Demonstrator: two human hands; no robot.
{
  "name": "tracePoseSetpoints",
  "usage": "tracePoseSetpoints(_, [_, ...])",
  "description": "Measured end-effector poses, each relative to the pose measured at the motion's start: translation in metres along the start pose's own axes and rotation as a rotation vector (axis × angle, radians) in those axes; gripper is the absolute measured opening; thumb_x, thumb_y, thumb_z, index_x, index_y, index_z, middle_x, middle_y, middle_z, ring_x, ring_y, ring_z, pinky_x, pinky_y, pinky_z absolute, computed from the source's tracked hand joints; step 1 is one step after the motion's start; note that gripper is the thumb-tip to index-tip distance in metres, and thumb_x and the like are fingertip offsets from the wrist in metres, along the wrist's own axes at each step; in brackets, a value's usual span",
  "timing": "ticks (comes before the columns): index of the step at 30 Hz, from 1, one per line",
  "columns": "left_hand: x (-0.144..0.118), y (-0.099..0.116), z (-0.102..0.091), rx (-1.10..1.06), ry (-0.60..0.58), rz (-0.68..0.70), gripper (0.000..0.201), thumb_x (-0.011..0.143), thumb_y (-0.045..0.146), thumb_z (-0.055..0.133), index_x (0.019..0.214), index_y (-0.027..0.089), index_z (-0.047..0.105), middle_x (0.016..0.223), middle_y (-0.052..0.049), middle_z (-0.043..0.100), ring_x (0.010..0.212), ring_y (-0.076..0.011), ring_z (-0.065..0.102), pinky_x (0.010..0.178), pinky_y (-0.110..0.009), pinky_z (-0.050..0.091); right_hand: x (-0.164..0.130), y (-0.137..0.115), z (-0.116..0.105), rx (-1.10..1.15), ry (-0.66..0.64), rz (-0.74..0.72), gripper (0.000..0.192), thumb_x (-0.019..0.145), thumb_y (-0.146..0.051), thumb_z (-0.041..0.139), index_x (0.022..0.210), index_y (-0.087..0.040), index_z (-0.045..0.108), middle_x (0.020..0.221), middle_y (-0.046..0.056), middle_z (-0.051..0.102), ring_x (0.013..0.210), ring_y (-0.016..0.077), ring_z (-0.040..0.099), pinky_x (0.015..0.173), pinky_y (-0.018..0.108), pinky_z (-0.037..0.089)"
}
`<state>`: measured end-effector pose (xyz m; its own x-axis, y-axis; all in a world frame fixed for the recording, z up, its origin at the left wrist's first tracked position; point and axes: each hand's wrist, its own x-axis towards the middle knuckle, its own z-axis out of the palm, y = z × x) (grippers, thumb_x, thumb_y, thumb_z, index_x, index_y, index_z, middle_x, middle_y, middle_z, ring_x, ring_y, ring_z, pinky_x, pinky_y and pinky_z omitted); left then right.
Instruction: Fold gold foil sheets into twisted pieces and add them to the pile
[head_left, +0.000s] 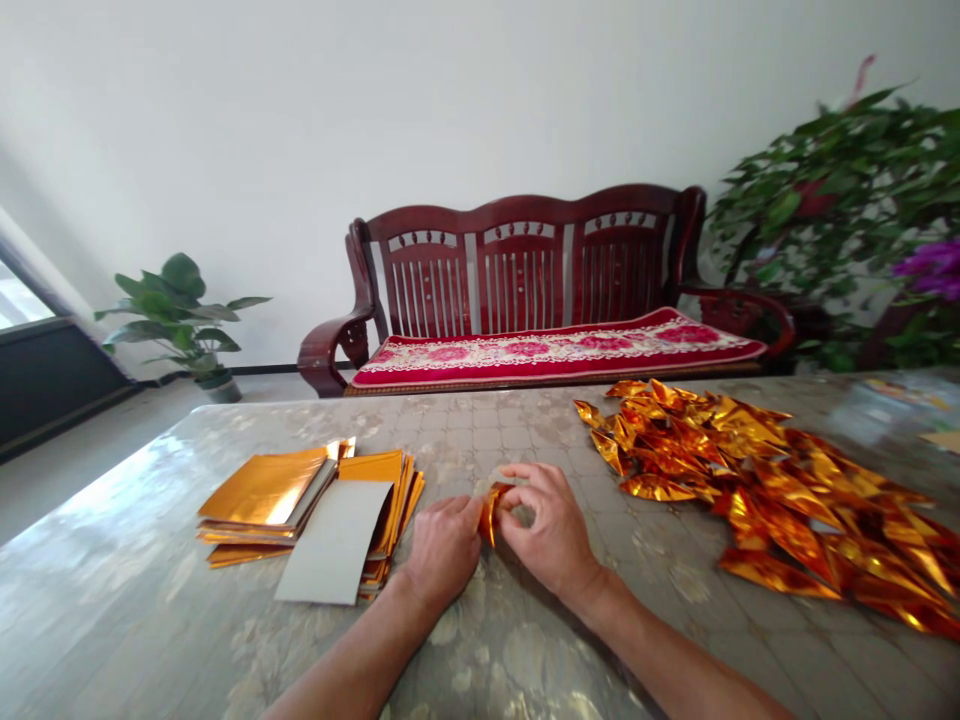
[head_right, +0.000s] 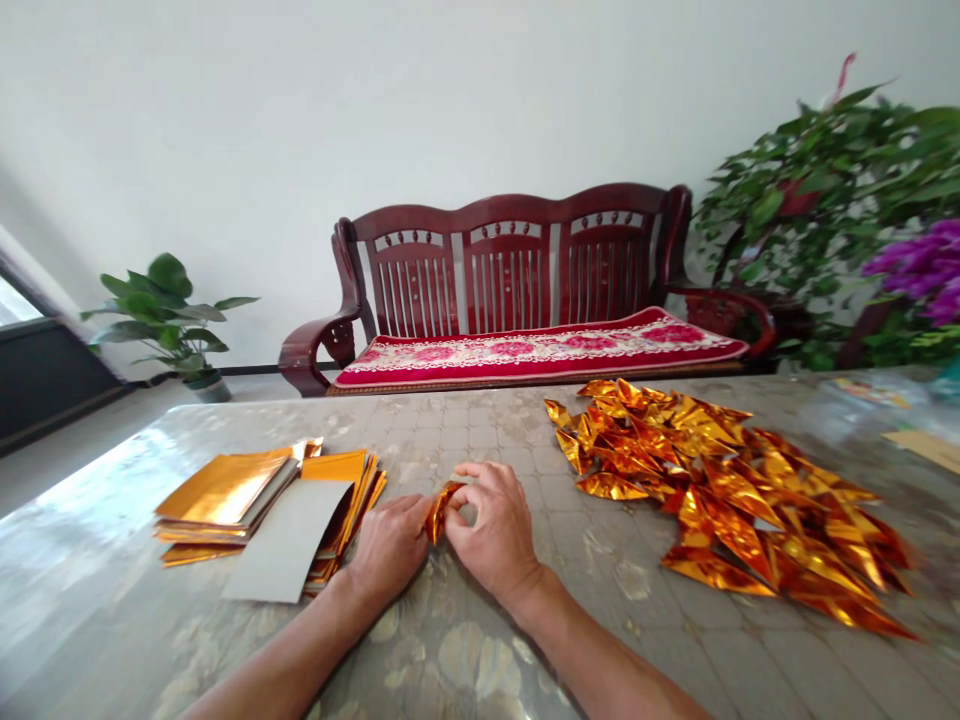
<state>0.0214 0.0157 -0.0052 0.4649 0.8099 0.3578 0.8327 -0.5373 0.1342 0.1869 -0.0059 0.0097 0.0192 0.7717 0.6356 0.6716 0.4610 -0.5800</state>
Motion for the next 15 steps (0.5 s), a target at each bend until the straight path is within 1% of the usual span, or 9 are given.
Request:
tracePoseSetpoints(5, [0.0011,0.0004,-0.0019,-0.022,-0.047,-0.014,0.018,0.087,0.012,0.052,0.087,0.022,0.067,0.075,-0.002,0.069,0.069,-0.0159,0.064,0.06,-0.024,0.036,0.0017,0.0025,-0.0009,-0.006,-0.027,0.015,0.017,0.066,-0.009,0.066,0.06,-0.024,0.061,0.104,0.005,0.07,0.101,0.0248,0.057,0.091,0.042,0.044])
tracePoseSetpoints(10, [0.0024,0.0008,-0.0038,-0.022,-0.06,-0.019,0.018,0.089,0.013,0.051,0.082,0.021,0.066,0.075,-0.002,0.069,0.07,-0.0156,0.064,0.06,-0.023,0.036,0.0027,0.0049,-0.0006,-0.001,-0.037,0.021,0.018,0.065,-0.009,0.065,0.058,-0.024,0.059,0.102,0.005,0.07,0.1,0.0247,0.057,0.091,0.041,0.044])
tracePoseSetpoints(15, [0.0029,0.0013,-0.0066,-0.008,-0.073,-0.018,0.018,0.089,0.014,0.05,0.085,0.021,0.067,0.076,-0.002,0.069,0.071,-0.0159,0.064,0.06,-0.023,0.036,0.0037,0.0055,-0.0005,0.024,-0.039,0.039,0.019,0.063,-0.007,0.065,0.056,-0.024,0.06,0.1,0.004,0.07,0.098,0.0246,0.058,0.089,0.041,0.044])
